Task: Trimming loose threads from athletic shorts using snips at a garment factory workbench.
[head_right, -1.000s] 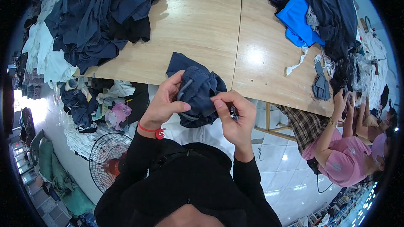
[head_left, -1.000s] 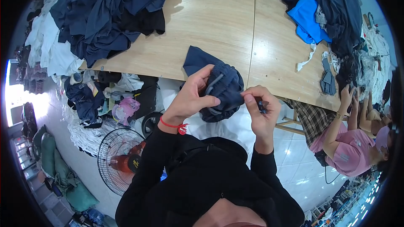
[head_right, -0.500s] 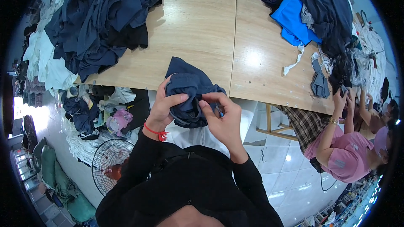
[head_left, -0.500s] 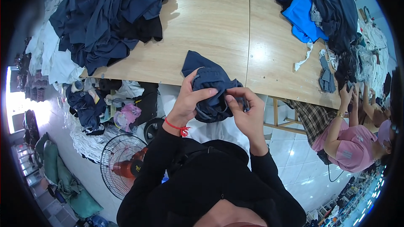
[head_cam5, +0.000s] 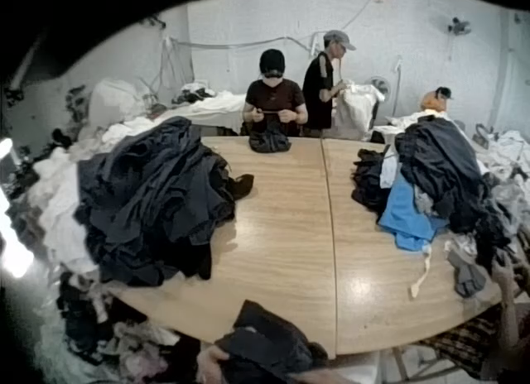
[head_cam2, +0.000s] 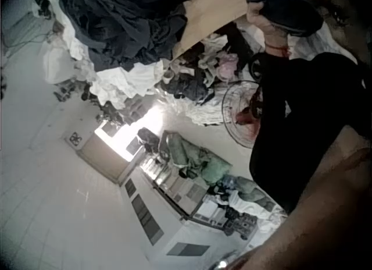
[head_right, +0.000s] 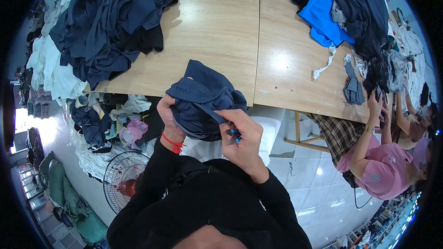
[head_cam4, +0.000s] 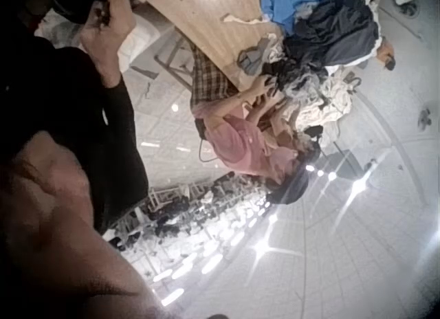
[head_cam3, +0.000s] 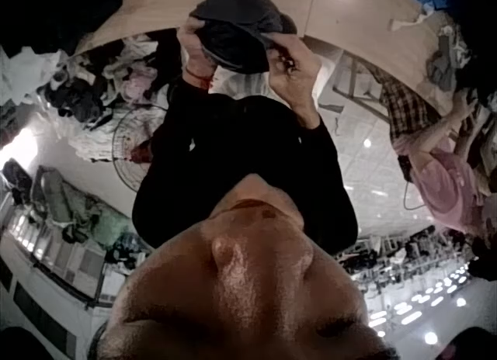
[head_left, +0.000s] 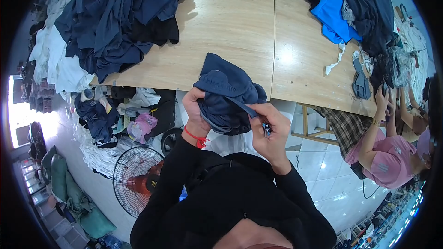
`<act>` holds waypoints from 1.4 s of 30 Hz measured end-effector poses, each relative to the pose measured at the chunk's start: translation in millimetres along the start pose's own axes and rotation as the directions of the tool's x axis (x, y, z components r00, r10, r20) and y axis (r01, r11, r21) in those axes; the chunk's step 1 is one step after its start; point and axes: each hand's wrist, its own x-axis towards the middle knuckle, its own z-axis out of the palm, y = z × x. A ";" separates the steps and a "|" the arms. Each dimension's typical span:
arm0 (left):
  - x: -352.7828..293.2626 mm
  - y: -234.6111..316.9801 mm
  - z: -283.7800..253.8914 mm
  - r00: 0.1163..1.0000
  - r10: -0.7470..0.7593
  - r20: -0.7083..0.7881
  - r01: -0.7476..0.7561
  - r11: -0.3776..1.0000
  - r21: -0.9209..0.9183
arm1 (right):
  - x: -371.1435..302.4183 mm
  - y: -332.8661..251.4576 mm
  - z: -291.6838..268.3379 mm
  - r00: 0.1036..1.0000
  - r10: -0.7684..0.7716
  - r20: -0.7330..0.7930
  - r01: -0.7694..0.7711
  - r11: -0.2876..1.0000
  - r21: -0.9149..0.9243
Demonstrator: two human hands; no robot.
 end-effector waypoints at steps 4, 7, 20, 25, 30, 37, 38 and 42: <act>-1.1 8.7 19.7 0.988 -0.091 -0.124 0.107 0.986 0.126 | 7.2 1.0 -20.8 0.957 0.290 -0.024 -0.264 0.902 0.340; -4.3 8.9 41.4 0.941 -0.141 -0.306 0.276 0.845 0.459 | 22.3 5.6 -26.9 0.840 0.542 0.042 -0.443 0.638 0.630; 23.2 8.4 84.8 0.986 0.076 0.147 -0.165 0.445 0.880 | 24.9 32.4 -47.8 0.885 0.449 -0.121 -0.299 0.749 0.592; 76.9 22.6 177.1 0.821 0.110 0.560 -0.540 -0.169 0.825 | 102.8 -1.1 -67.6 0.892 0.238 -0.383 -0.100 0.933 0.347; 145.8 28.2 51.4 0.956 0.103 0.275 -0.293 0.292 0.910 | 93.8 63.9 -81.2 0.966 0.080 -0.244 -0.142 0.958 -0.247; 67.6 32.4 -35.8 0.936 0.326 -0.129 0.014 0.331 0.943 | -60.2 154.3 -120.1 0.731 0.598 -0.328 -0.639 0.769 -0.020; 70.9 25.2 -30.0 0.928 0.362 -0.086 -0.042 0.330 0.943 | -64.2 159.2 -124.5 0.726 0.605 -0.327 -0.645 0.764 -0.020; 127.5 12.0 -21.2 0.938 0.344 -0.039 0.082 -0.112 0.990 | -33.2 144.0 -111.8 0.736 0.604 -0.305 -0.633 0.774 0.005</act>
